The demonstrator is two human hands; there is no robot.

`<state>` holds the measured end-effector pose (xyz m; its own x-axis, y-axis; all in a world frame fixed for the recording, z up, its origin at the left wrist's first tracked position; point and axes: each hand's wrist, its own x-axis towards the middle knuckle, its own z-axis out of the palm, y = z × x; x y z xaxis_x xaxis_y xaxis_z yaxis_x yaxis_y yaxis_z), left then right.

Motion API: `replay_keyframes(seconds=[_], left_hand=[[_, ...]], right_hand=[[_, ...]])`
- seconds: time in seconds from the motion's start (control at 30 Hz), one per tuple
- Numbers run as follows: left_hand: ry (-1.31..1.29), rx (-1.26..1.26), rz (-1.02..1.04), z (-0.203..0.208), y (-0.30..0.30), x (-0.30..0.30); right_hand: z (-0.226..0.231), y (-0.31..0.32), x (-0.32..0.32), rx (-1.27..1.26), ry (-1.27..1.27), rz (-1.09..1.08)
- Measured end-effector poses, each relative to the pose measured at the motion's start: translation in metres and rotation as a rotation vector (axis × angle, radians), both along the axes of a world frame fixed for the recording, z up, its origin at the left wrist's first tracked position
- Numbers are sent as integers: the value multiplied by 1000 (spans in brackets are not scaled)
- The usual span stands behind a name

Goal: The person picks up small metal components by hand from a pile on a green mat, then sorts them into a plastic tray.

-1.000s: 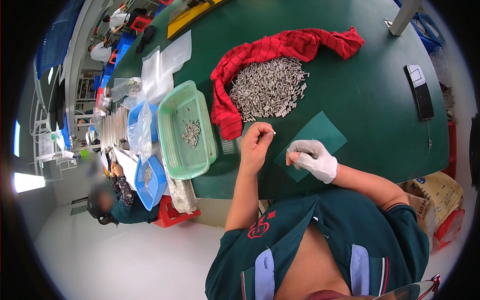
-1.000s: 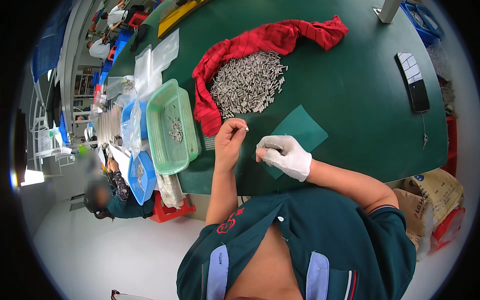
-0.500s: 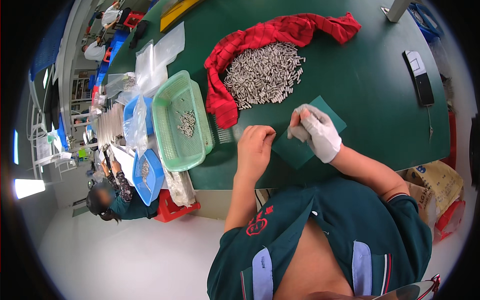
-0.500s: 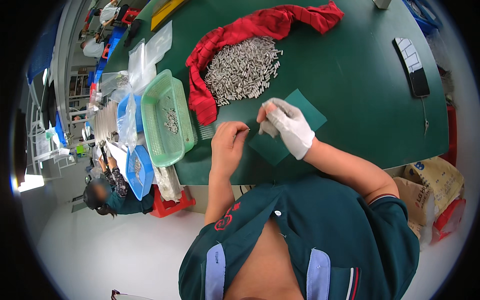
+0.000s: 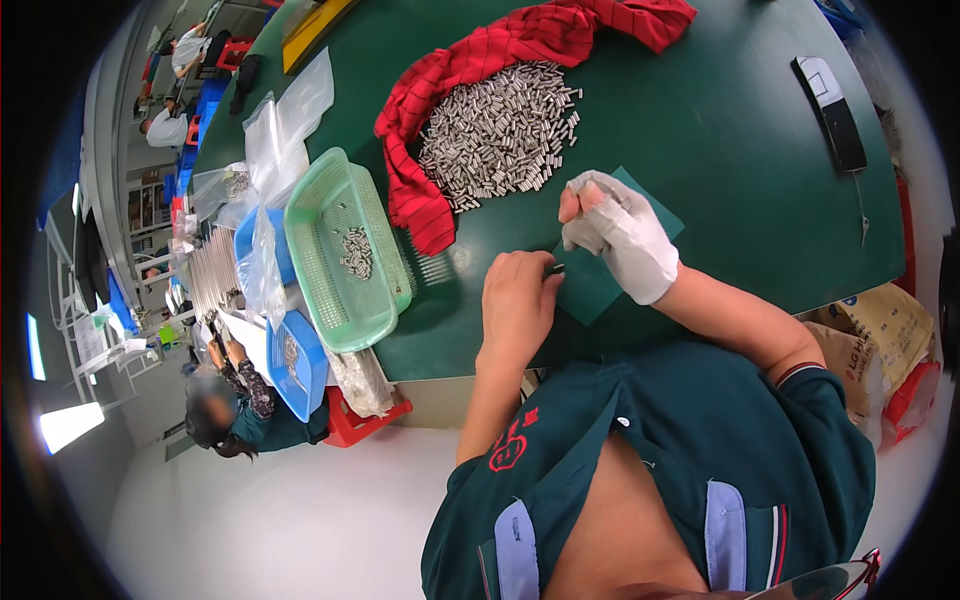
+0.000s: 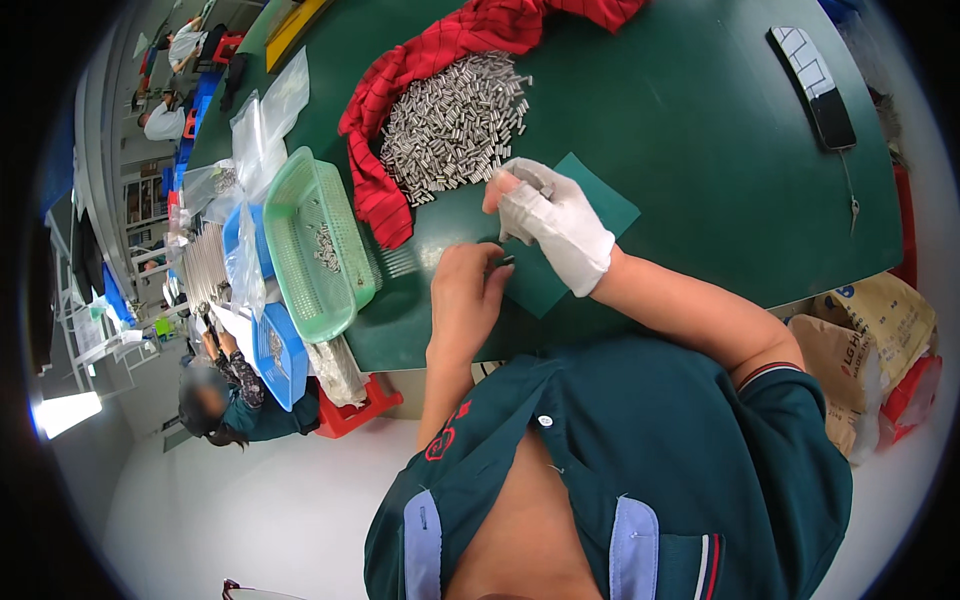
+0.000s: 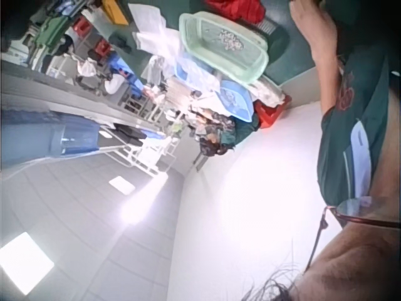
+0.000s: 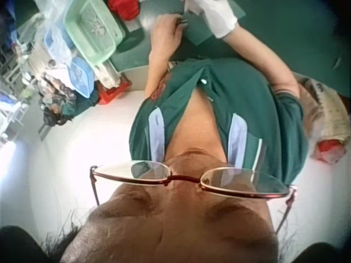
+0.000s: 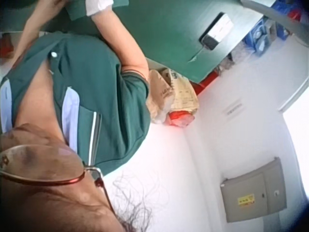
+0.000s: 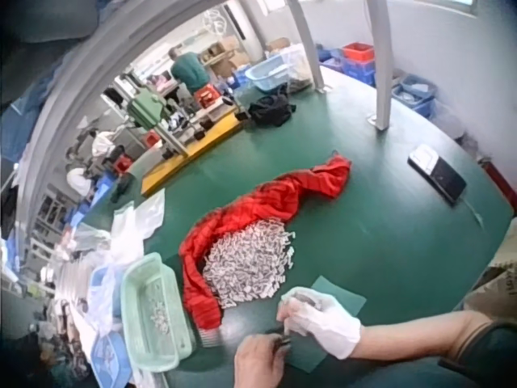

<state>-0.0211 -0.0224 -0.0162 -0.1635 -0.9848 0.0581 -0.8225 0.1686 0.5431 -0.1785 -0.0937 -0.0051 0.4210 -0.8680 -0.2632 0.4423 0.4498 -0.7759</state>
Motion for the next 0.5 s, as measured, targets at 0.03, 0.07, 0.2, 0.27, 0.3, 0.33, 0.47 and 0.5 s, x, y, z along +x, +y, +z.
replay_keyframes(seconds=[0.03,0.07,0.2,0.27,0.3,0.33,0.47,0.5], left_hand=[[-7,8,44,-2,2,1],[-6,18,40,-4,3,0],[-15,-59,47,-8,2,-3],[-14,-85,39,-11,2,-4],[-17,-84,48,-12,3,-4],[-19,-84,57,-13,3,-5],[-16,-98,60,-14,4,-6],[-15,-100,68,-14,4,-7]], right_hand=[[-3,0,0,-25,-82,2],[-5,0,1,-50,-164,4],[-3,0,3,32,-204,22],[-9,-2,2,53,-223,83],[-10,-2,2,55,-221,81],[-12,-3,2,71,-235,70],[-16,-2,3,115,-352,47],[-16,-2,3,115,-352,46]])
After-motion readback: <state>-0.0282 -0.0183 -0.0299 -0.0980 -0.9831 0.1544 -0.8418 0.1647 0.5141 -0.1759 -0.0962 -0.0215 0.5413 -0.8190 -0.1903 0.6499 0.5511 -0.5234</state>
